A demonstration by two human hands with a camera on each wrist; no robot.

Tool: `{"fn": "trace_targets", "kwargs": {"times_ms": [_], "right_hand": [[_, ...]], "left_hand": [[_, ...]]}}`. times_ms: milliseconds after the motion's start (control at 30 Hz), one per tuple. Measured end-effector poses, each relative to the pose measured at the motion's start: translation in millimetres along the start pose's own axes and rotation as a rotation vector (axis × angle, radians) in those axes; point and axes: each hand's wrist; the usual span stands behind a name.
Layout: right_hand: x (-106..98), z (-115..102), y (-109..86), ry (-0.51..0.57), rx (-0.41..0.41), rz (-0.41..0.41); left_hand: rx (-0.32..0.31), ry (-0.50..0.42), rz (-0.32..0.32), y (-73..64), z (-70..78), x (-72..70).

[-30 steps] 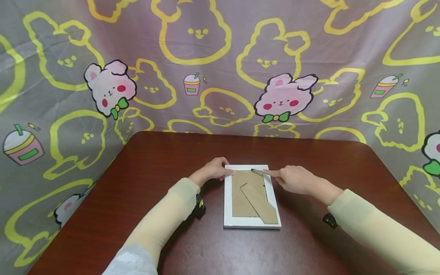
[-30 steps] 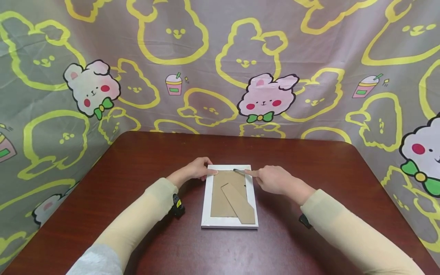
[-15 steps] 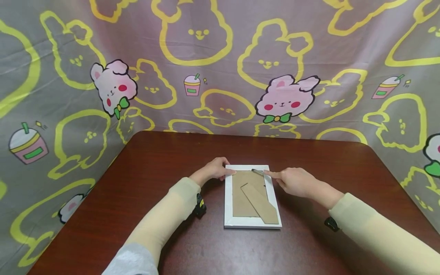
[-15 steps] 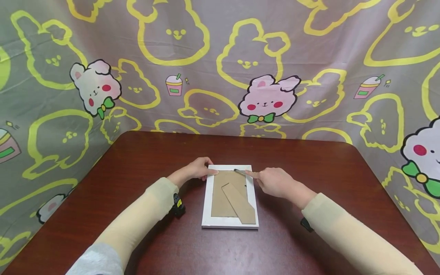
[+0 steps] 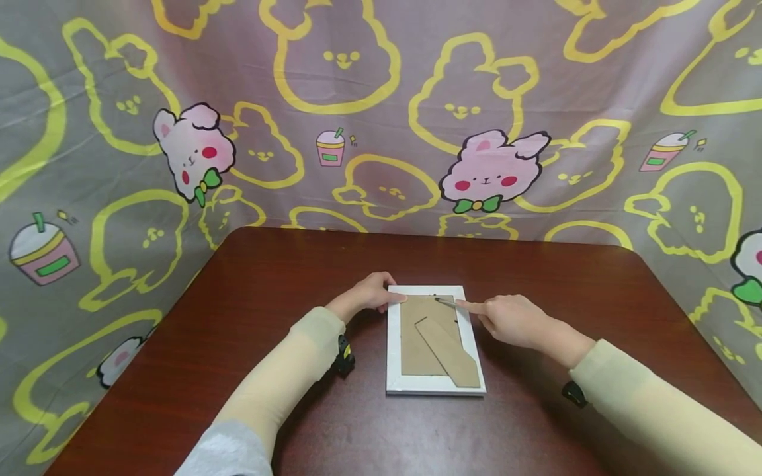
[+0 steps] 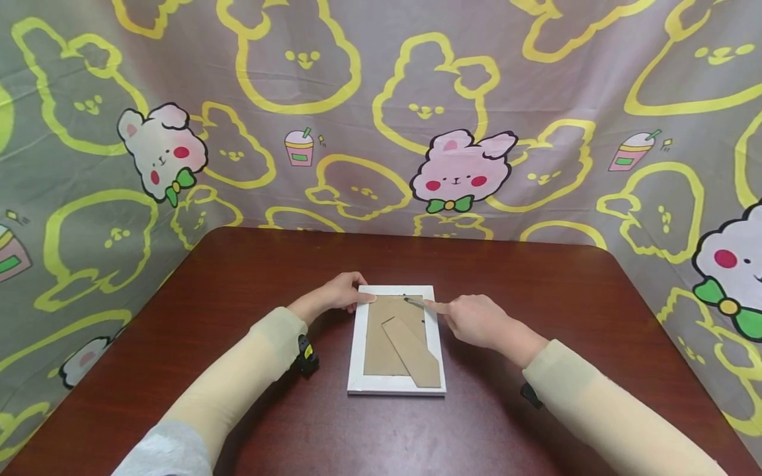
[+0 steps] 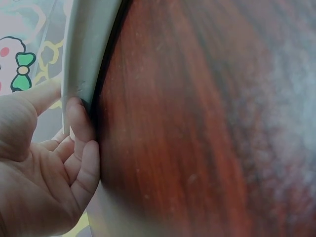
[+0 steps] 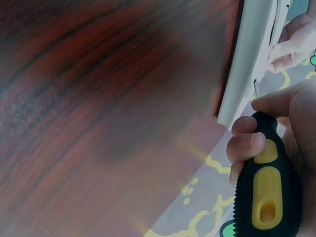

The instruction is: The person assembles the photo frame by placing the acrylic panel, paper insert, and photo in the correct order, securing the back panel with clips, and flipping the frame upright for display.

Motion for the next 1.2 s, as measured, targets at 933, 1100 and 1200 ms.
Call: {"fn": "trace_targets", "kwargs": {"times_ms": [933, 1100, 1200], "right_hand": [[-0.3, 3.6, 7.5, 0.100, 0.094, -0.090], [-4.0, 3.9, 9.4, 0.135, 0.115, -0.141], [-7.3, 4.3, 11.8, 0.154, 0.120, -0.178]], "left_hand": [[0.037, -0.020, -0.006, -2.3, -1.9, 3.5], [0.033, -0.007, -0.004, -1.3, -1.1, 3.0], [0.027, -0.001, 0.000, -2.1, -0.3, 1.6]]}}
Point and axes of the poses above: each hand's wrist, its own y-axis towards the middle knuckle, its own x-axis out of the palm, z = x × y, and after that the axes turned 11 degrees about x, right-handed
